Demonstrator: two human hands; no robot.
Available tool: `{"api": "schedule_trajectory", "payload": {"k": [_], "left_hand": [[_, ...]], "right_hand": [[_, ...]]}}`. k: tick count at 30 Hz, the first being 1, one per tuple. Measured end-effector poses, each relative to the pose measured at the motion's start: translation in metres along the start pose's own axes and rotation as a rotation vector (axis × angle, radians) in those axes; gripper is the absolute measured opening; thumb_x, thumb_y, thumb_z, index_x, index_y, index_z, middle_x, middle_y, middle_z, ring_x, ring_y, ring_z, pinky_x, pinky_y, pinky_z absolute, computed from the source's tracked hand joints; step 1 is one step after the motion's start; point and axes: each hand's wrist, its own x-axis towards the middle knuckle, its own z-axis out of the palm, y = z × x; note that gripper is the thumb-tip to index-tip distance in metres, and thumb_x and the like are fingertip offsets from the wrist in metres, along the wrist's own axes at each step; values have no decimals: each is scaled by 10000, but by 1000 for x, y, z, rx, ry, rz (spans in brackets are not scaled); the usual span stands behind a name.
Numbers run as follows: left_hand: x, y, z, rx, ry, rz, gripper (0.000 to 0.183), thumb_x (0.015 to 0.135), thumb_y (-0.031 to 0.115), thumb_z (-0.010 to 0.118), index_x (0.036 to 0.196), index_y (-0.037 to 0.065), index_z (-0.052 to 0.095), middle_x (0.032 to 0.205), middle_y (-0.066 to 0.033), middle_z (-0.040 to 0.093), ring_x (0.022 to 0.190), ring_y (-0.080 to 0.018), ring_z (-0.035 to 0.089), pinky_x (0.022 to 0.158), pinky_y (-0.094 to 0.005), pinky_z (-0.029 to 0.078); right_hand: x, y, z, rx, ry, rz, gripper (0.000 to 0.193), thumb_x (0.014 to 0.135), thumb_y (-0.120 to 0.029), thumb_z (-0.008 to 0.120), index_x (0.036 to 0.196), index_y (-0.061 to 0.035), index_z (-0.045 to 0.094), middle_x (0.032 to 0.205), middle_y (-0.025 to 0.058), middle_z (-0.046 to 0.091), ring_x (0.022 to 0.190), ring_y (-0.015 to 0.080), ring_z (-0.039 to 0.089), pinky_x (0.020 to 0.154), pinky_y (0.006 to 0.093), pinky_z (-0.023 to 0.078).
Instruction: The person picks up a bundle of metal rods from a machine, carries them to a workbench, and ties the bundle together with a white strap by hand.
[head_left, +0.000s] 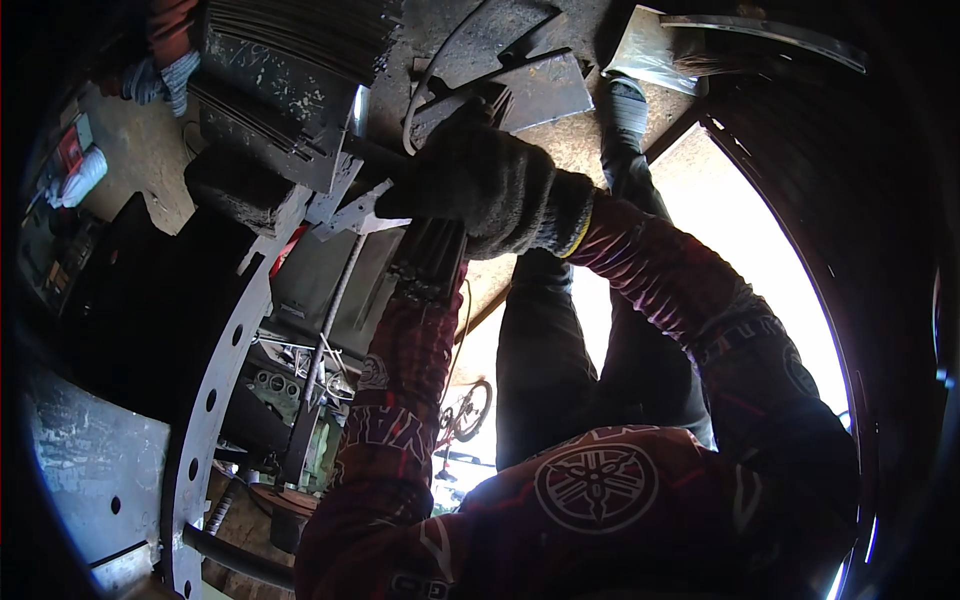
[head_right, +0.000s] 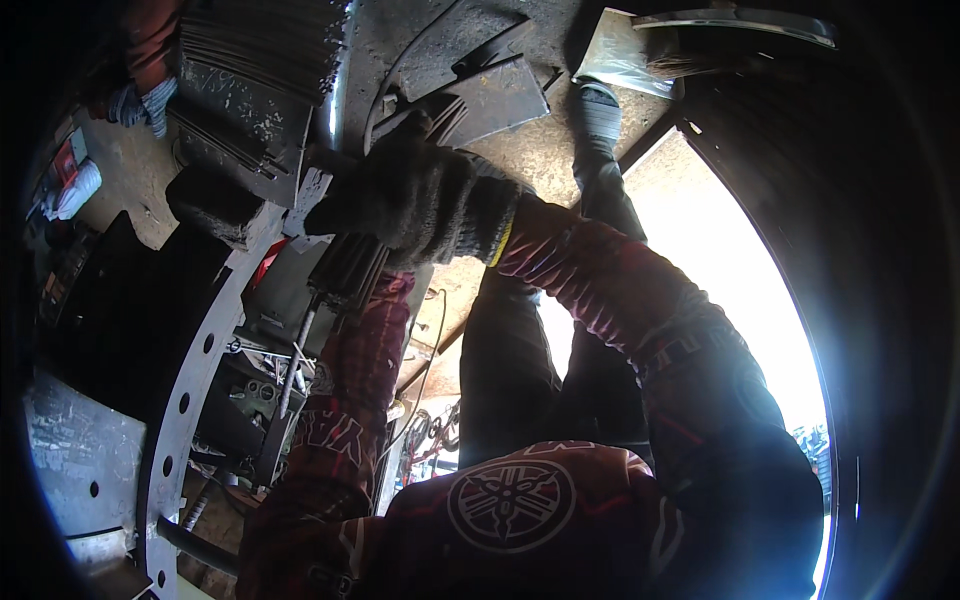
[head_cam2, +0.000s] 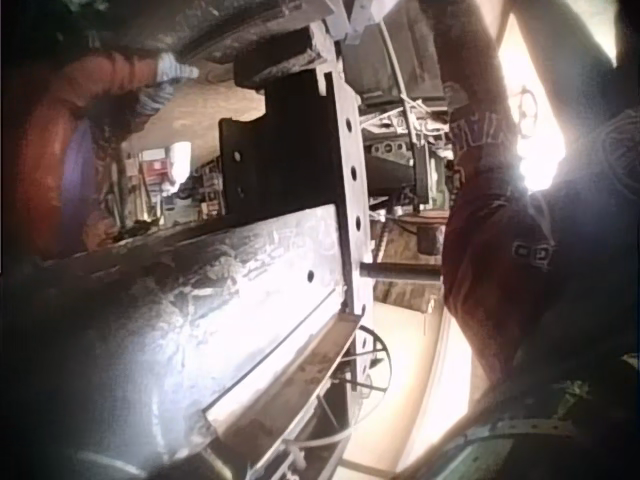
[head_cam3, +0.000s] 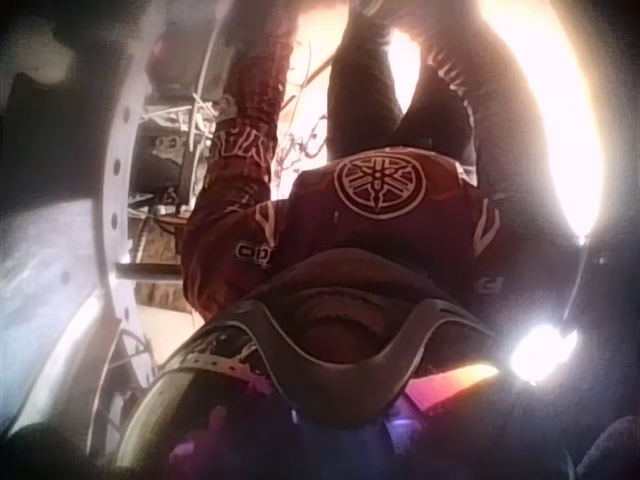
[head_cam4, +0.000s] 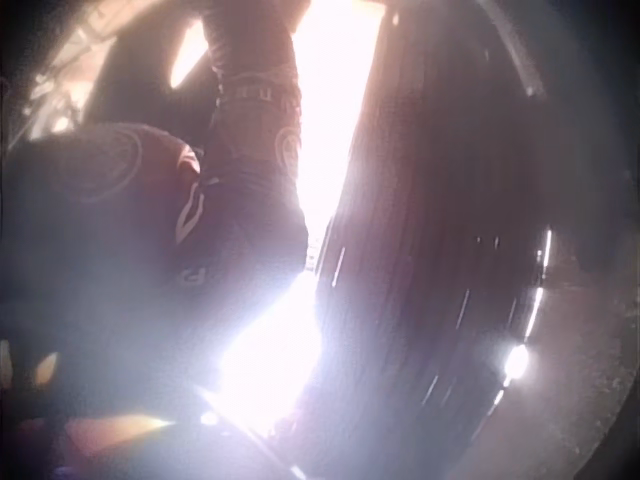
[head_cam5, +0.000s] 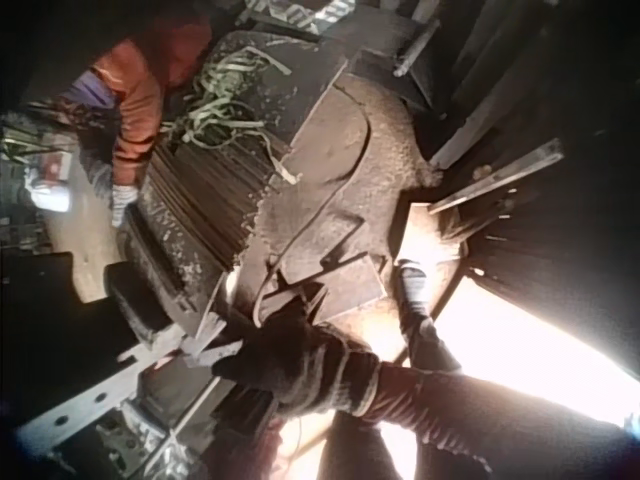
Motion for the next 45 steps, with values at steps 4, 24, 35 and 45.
{"api": "schedule_trajectory", "payload": {"k": [4, 24, 35, 45], "left_hand": [[7, 9, 2, -76, -49, -14, 514, 994, 396, 422, 1373, 49, 434, 1184, -58, 620, 1046, -200, 625, 951, -371, 493], [-24, 20, 54, -153, -242, -59, 420, 802, 136, 831, 1129, 28, 590, 1009, -65, 674, 895, -177, 682, 781, -347, 584], [-47, -4, 76, -457, -42, -270, 347, 776, 45, 776, 1055, 33, 570, 783, -50, 624, 646, -168, 655, 620, -329, 583], [-45, 2, 52, -580, 211, -115, 437, 858, 13, 710, 1233, -52, 496, 781, -77, 610, 674, -204, 636, 633, -344, 555]], "right_hand": [[5, 2, -2, 27, 25, -13, 379, 795, -196, 775, 1134, -67, 669, 1071, 118, 715, 946, 211, 729, 832, 319, 609], [-31, 4, -23, 820, 396, 867, 435, 863, -98, 742, 1259, 26, 612, 883, 76, 693, 771, 167, 679, 747, 316, 568], [-90, 68, -28, 1004, 370, 962, 674, 926, -279, 739, 1465, -21, 426, 1239, 143, 644, 1111, 216, 647, 991, 356, 526], [-193, -22, -3, 305, -278, 987, 813, 869, -454, 704, 1479, -20, 389, 1193, 170, 647, 1141, 279, 636, 938, 367, 530]]}}
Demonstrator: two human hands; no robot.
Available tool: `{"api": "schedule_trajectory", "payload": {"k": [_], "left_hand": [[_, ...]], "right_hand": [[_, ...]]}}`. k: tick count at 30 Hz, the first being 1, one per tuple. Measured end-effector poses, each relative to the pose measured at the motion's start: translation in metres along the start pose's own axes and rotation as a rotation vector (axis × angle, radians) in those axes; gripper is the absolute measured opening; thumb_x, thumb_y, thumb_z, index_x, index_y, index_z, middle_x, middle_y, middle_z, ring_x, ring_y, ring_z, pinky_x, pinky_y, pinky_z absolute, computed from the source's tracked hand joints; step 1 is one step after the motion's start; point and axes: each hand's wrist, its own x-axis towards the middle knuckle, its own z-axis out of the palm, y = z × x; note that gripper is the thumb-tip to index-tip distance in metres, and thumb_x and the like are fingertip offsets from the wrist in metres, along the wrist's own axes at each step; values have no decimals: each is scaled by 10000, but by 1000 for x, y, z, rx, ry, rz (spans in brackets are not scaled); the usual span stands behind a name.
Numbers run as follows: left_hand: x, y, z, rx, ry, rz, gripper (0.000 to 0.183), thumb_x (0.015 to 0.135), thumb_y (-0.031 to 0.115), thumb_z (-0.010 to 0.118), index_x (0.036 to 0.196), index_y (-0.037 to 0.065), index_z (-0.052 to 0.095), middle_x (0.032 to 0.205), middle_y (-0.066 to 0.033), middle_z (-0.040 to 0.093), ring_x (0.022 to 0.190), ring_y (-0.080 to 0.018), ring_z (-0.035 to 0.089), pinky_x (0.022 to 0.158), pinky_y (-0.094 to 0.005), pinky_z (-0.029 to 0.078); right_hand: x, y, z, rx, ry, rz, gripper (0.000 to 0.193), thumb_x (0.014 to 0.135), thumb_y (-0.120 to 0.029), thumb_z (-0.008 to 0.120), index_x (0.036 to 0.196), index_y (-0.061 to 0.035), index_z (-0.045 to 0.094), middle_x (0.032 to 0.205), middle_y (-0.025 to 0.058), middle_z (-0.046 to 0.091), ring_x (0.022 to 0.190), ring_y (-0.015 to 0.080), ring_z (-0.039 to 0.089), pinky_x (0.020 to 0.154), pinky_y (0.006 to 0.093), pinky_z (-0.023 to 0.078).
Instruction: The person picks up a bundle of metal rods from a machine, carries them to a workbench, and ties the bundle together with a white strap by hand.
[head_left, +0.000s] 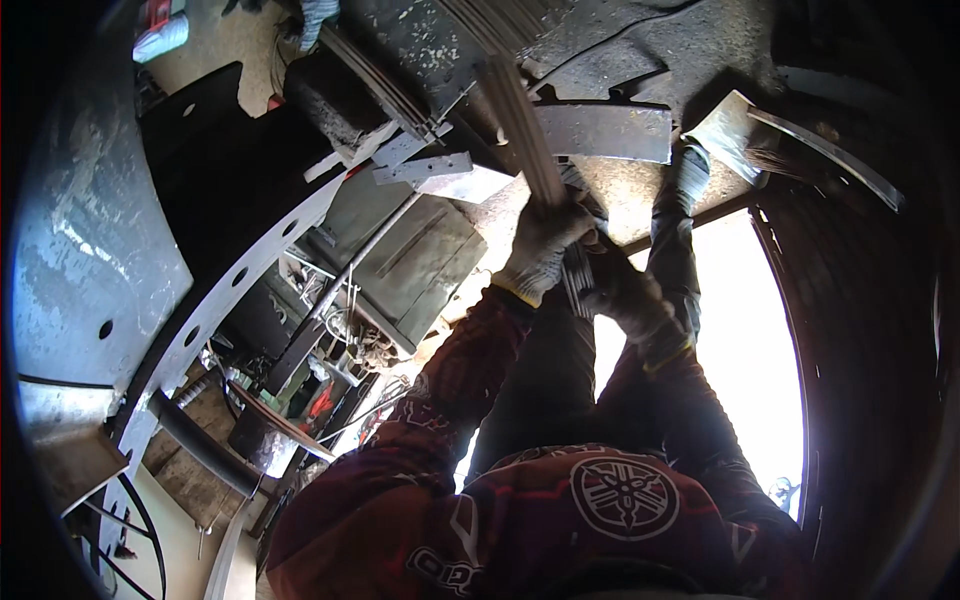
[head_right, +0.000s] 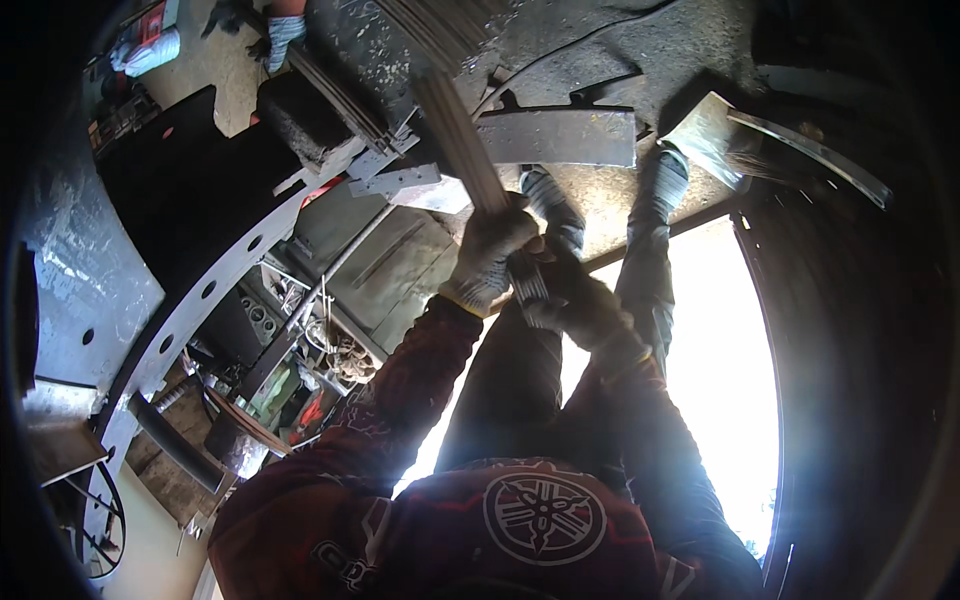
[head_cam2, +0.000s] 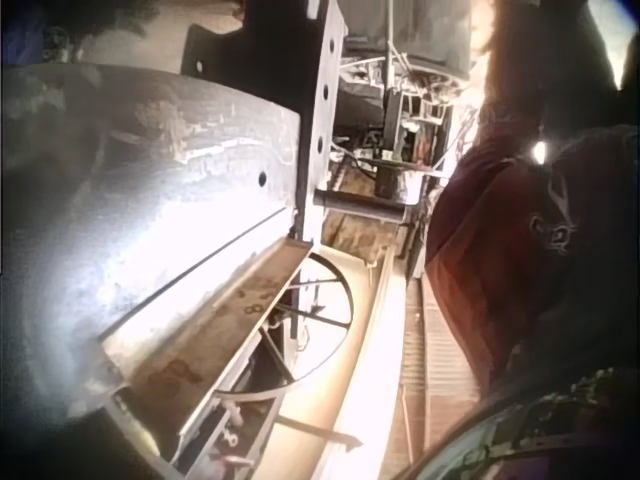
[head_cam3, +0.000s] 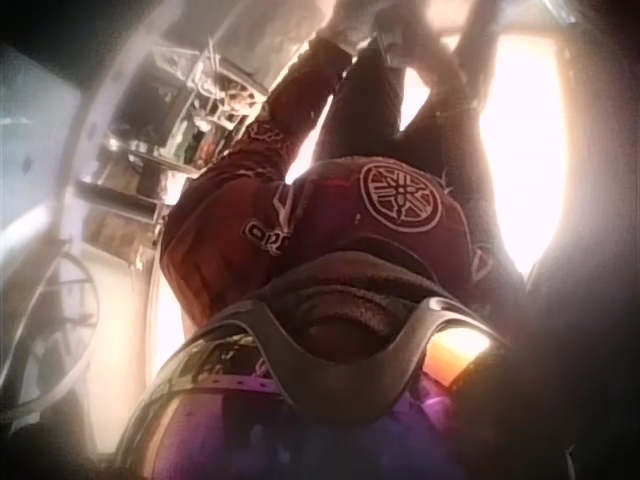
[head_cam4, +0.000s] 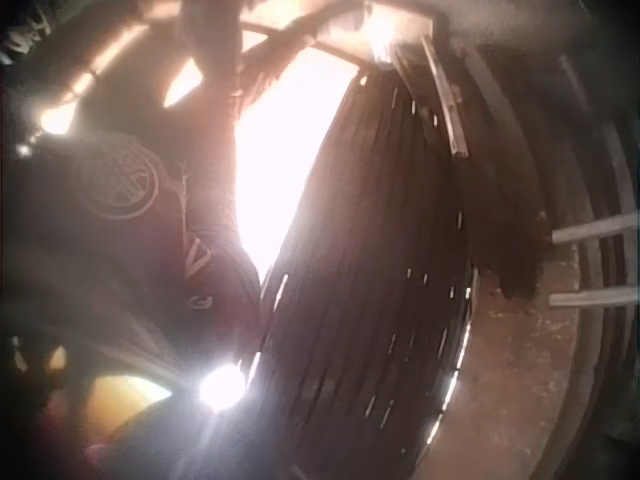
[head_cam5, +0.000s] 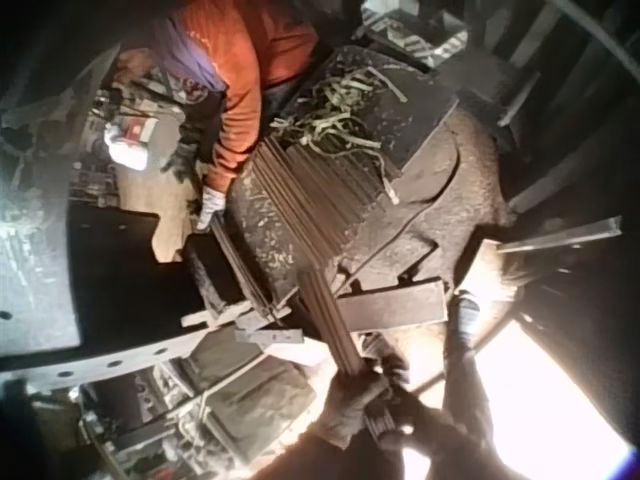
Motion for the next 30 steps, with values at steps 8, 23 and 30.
{"api": "schedule_trajectory", "payload": {"k": [8, 23, 30], "left_hand": [[3, 5, -5, -87, -88, -26, 374, 898, 21, 682, 1230, 23, 509, 813, -91, 603, 741, -252, 662, 708, -516, 628], [-10, 16, -23, -34, -18, -41, 375, 862, -31, 686, 1191, 20, 513, 823, -105, 588, 664, -219, 628, 637, -438, 613], [-28, 22, -28, 158, -11, -84, 374, 870, -15, 685, 1189, 29, 494, 781, -80, 569, 652, -194, 600, 660, -411, 591]], "right_hand": [[14, -31, 45, -364, 142, 230, 675, 766, -406, 769, 1284, -50, 522, 1069, 169, 703, 972, 364, 701, 826, 438, 576], [108, -128, -113, -715, 416, -28, 563, 952, -445, 657, 1372, -81, 567, 1261, 138, 666, 1196, 284, 619, 1005, 383, 495], [224, -232, -174, -983, 901, -625, 661, 789, -227, 759, 1414, -162, 552, 1326, 136, 645, 1170, 323, 627, 1004, 440, 489]]}}
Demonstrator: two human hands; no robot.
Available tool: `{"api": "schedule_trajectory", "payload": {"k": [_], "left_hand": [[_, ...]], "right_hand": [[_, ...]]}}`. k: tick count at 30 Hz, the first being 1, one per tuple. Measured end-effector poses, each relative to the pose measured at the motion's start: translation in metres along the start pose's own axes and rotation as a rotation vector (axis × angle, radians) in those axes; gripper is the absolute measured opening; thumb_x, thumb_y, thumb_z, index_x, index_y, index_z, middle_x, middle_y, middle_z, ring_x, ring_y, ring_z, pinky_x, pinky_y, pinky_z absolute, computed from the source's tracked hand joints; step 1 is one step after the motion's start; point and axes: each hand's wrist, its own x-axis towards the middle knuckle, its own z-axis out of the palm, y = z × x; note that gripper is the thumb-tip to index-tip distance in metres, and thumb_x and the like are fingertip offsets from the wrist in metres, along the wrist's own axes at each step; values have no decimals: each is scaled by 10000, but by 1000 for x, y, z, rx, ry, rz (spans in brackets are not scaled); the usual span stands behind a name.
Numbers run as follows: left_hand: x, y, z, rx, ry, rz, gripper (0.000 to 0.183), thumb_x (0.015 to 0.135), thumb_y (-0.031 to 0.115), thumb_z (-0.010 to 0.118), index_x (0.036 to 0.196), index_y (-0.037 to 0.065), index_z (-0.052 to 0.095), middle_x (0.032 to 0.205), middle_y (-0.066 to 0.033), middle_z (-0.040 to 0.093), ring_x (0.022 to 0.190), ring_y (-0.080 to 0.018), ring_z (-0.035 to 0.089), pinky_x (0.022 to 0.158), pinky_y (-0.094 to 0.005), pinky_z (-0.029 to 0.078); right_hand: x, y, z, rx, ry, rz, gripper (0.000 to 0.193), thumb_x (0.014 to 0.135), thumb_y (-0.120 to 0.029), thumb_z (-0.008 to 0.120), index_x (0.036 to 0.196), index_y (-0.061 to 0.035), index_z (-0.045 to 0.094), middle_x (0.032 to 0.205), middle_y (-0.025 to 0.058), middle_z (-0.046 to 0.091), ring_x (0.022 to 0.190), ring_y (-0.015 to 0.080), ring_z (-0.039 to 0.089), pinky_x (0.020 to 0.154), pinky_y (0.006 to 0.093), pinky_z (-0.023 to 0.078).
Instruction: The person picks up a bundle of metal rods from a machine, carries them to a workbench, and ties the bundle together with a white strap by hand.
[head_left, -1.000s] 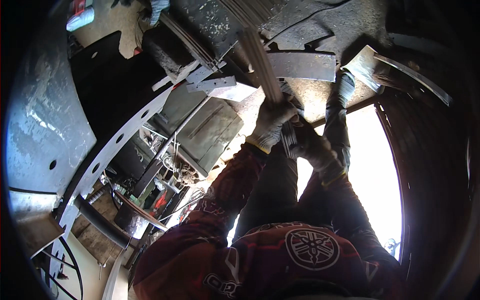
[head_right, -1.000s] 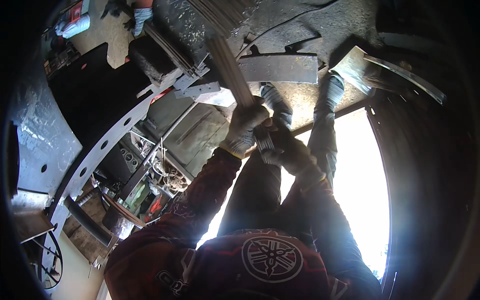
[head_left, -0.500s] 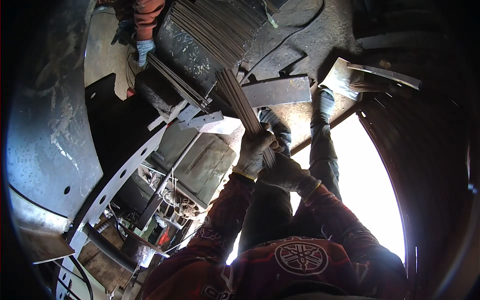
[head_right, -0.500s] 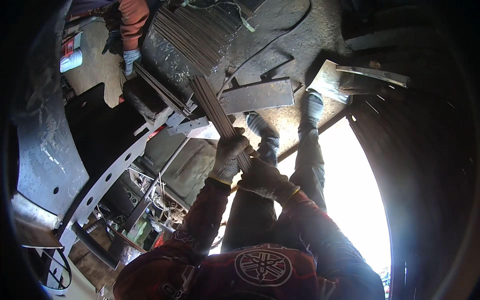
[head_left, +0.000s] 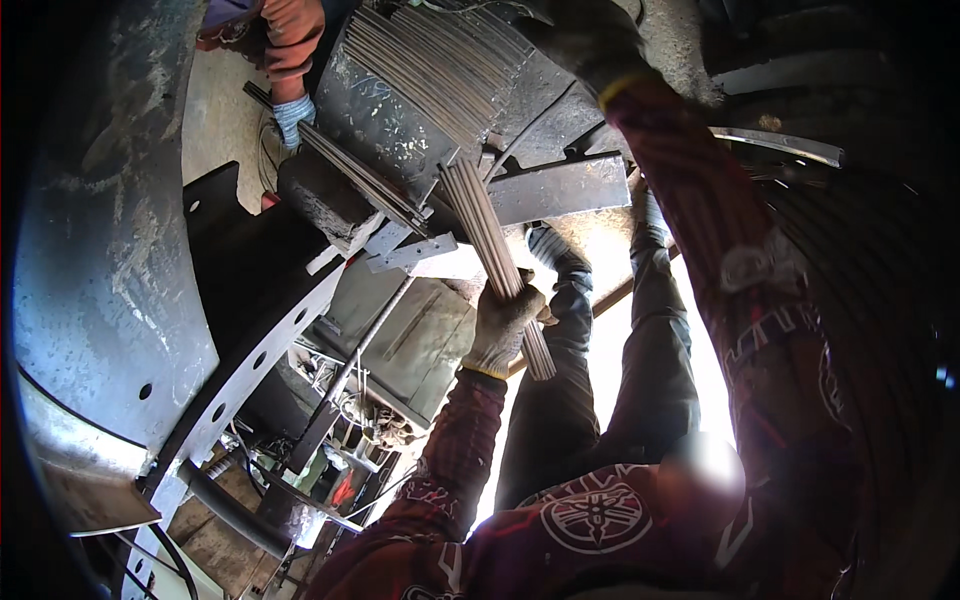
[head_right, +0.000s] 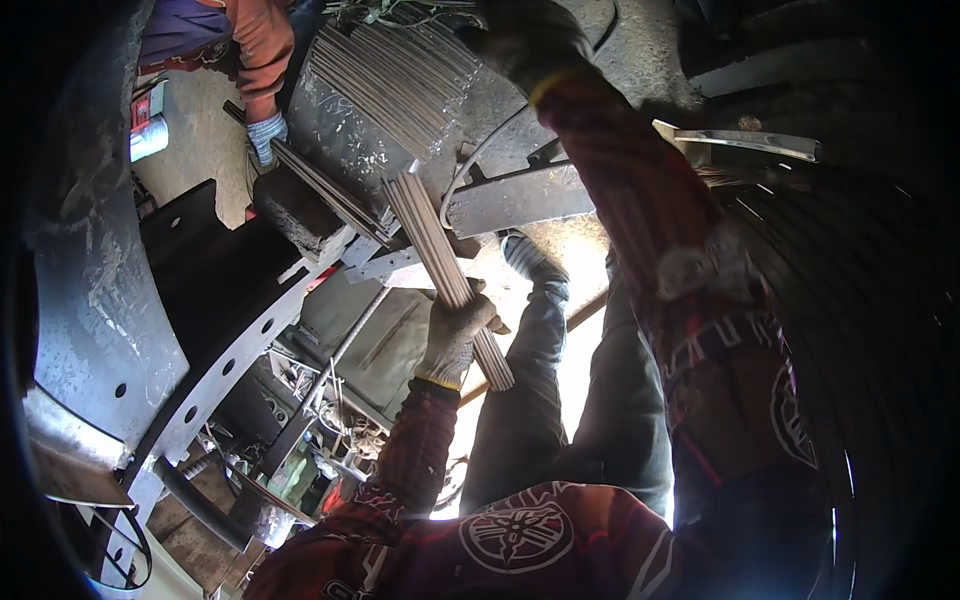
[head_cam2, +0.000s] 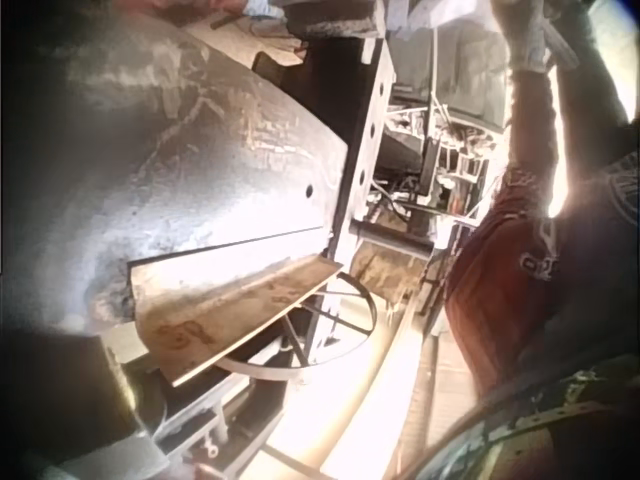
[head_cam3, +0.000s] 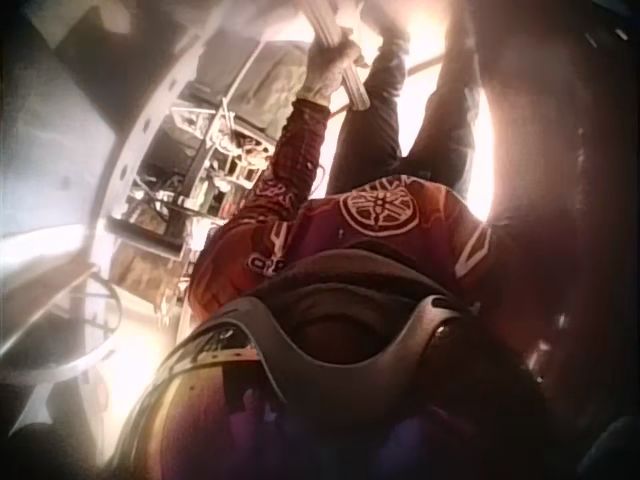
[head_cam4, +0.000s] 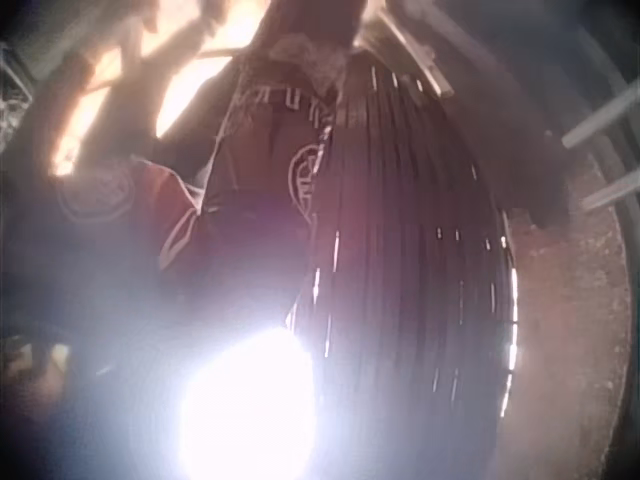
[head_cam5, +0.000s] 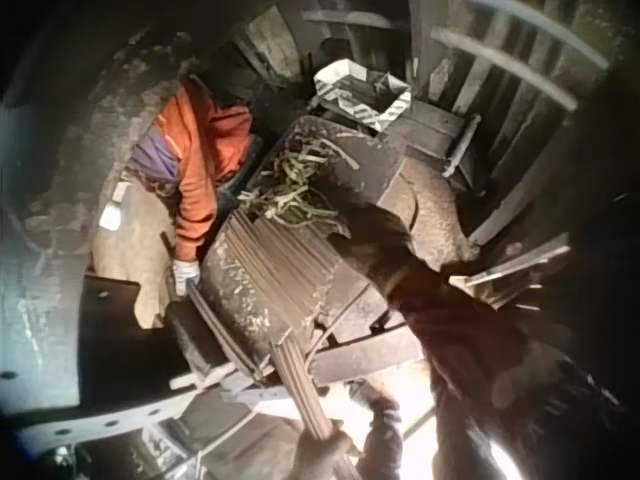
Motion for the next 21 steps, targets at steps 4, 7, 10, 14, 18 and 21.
{"api": "schedule_trajectory", "payload": {"k": [4, 7, 10, 14, 18, 21], "left_hand": [[-16, 1, 7, 55, 44, -5, 416, 851, -11, 690, 1201, -18, 467, 765, -88, 575, 640, -204, 618, 651, -424, 596], [-9, -7, 9, 33, -38, -27, 471, 840, -8, 712, 1229, -43, 450, 760, -92, 578, 658, -231, 640, 650, -458, 610], [-18, -11, 3, 19, -17, -42, 451, 842, -6, 714, 1216, -35, 463, 753, -88, 571, 656, -228, 630, 654, -454, 610], [-24, -11, -2, 29, 3, -46, 434, 846, -4, 707, 1210, -20, 471, 752, -86, 570, 662, -224, 623, 657, -454, 612], [-18, -10, 3, -40, -8, -69, 439, 840, -16, 700, 1212, -34, 468, 740, -88, 565, 649, -232, 627, 638, -455, 613], [-19, -1, 6, -41, -27, -67, 436, 845, -34, 691, 1222, -5, 473, 778, -84, 575, 648, -202, 618, 638, -410, 599]], "right_hand": [[50, 27, 49, 14, 71, -220, 633, 898, -253, 638, 1501, -192, 455, 1527, 154, 469, 1364, 330, 492, 1124, 425, 405], [61, 85, 77, -205, 104, -370, 543, 964, -251, 538, 1498, -192, 462, 1540, 161, 450, 1381, 314, 476, 1147, 406, 385], [66, 61, 55, -270, -170, -193, 513, 991, -273, 507, 1494, -177, 469, 1539, 182, 445, 1396, 269, 462, 1170, 392, 354], [33, 6, -28, 869, -239, 626, 501, 1000, -302, 587, 1477, -183, 489, 1552, 212, 414, 1434, 292, 409, 1200, 466, 301], [-24, 50, -38, 675, -367, 635, 348, 977, -334, 632, 1161, -39, 624, 1006, 158, 668, 781, 212, 618, 738, 355, 498], [-78, 19, -67, 1027, -204, 891, 432, 1025, -379, 559, 1235, -12, 653, 876, 54, 667, 692, 112, 618, 589, 251, 497]]}}
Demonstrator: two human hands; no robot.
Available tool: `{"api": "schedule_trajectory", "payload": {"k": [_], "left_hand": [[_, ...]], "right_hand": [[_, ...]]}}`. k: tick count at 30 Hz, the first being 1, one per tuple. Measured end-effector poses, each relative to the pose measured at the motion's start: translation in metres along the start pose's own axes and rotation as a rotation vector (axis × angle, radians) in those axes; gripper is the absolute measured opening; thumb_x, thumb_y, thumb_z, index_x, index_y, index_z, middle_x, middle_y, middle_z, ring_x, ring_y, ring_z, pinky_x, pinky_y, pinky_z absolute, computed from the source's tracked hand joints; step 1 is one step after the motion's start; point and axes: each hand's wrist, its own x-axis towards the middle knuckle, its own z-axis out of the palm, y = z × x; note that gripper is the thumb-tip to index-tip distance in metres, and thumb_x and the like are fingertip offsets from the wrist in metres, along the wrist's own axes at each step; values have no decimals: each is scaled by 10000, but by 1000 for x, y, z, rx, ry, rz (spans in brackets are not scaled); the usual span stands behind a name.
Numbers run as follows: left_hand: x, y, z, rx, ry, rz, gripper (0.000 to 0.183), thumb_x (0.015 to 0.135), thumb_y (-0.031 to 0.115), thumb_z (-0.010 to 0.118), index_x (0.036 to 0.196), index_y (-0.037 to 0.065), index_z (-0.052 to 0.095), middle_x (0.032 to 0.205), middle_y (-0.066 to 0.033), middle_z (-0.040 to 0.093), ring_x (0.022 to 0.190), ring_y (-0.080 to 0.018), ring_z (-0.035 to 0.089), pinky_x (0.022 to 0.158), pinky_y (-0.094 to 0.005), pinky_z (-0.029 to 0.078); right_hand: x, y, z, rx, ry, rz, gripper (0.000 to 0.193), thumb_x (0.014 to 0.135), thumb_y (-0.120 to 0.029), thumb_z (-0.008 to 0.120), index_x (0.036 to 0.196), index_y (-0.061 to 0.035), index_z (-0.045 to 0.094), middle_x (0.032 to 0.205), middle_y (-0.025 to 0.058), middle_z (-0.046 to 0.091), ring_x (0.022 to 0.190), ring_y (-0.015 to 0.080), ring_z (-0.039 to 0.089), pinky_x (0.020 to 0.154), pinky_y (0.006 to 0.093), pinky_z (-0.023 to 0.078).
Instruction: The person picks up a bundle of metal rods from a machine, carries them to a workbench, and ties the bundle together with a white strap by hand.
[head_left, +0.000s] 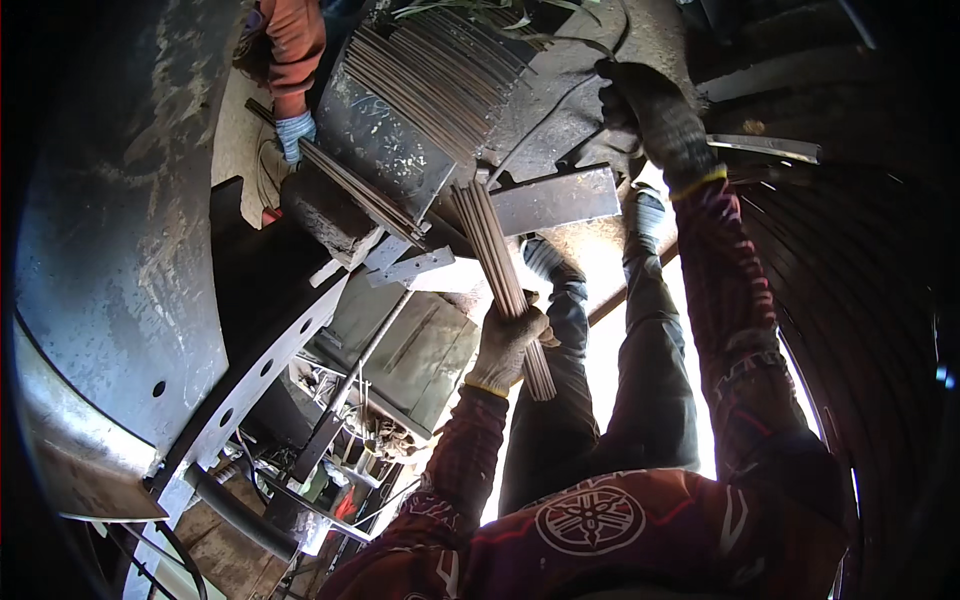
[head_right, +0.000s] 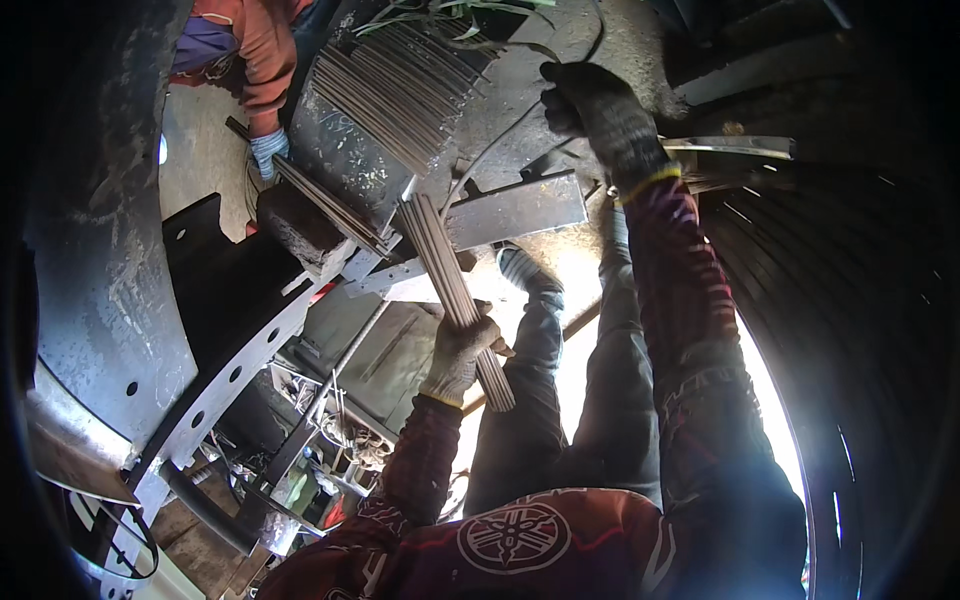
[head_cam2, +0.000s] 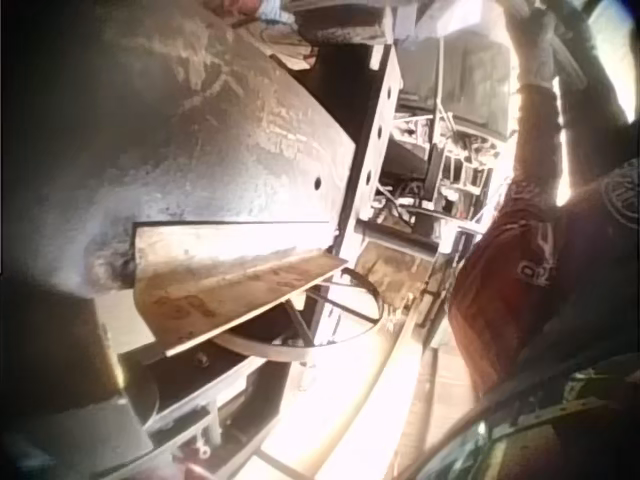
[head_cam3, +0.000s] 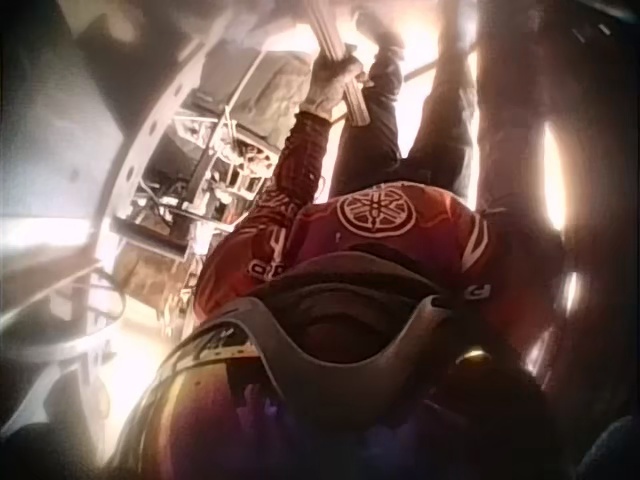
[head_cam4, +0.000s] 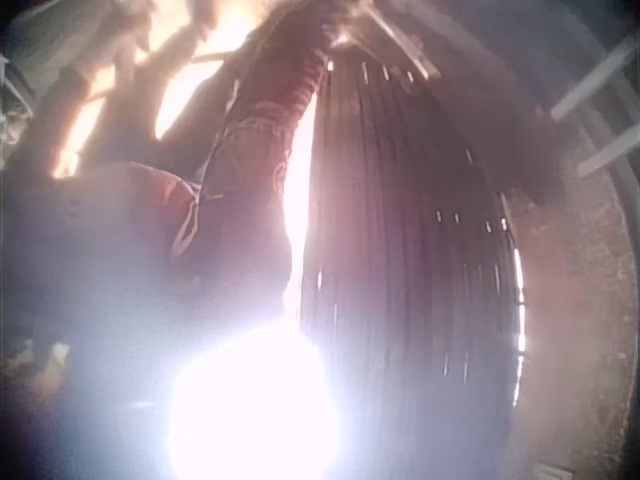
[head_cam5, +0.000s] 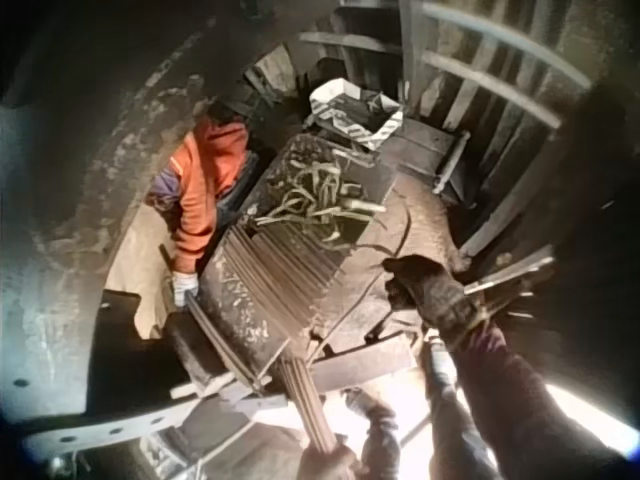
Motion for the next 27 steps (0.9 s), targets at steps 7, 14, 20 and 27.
{"api": "schedule_trajectory", "payload": {"k": [7, 14, 20, 27], "left_hand": [[10, 11, 8, -90, -146, -73, 437, 853, -40, 697, 1237, -19, 488, 809, -112, 600, 646, -225, 637, 654, -452, 609], [23, 27, 28, -92, -320, -37, 438, 801, -69, 653, 1224, -38, 544, 992, -225, 671, 649, -247, 671, 641, -462, 643], [41, 28, 39, -181, -554, -37, 456, 883, -68, 601, 1333, -14, 553, 1041, -191, 675, 697, -232, 675, 690, -445, 643], [16, 40, 49, -53, -401, -27, 406, 833, -47, 624, 1221, 50, 556, 1183, -177, 628, 723, -179, 620, 663, -432, 631]], "right_hand": [[-74, 51, -29, -383, -333, -198, 280, 962, -150, 592, 1212, -38, 647, 787, 40, 604, 681, 154, 618, 606, 287, 516], [-165, 90, -15, -684, -638, -194, 431, 880, -93, 636, 1309, -58, 610, 830, 50, 615, 722, 196, 639, 624, 306, 534], [-213, 116, -23, -558, -626, -201, 298, 921, -122, 652, 1210, -51, 656, 831, 50, 645, 735, 170, 648, 638, 285, 534], [-255, 145, -52, -47, -332, 547, 225, 970, -217, 641, 1094, -39, 701, 777, 32, 654, 720, 126, 644, 626, 261, 519]]}}
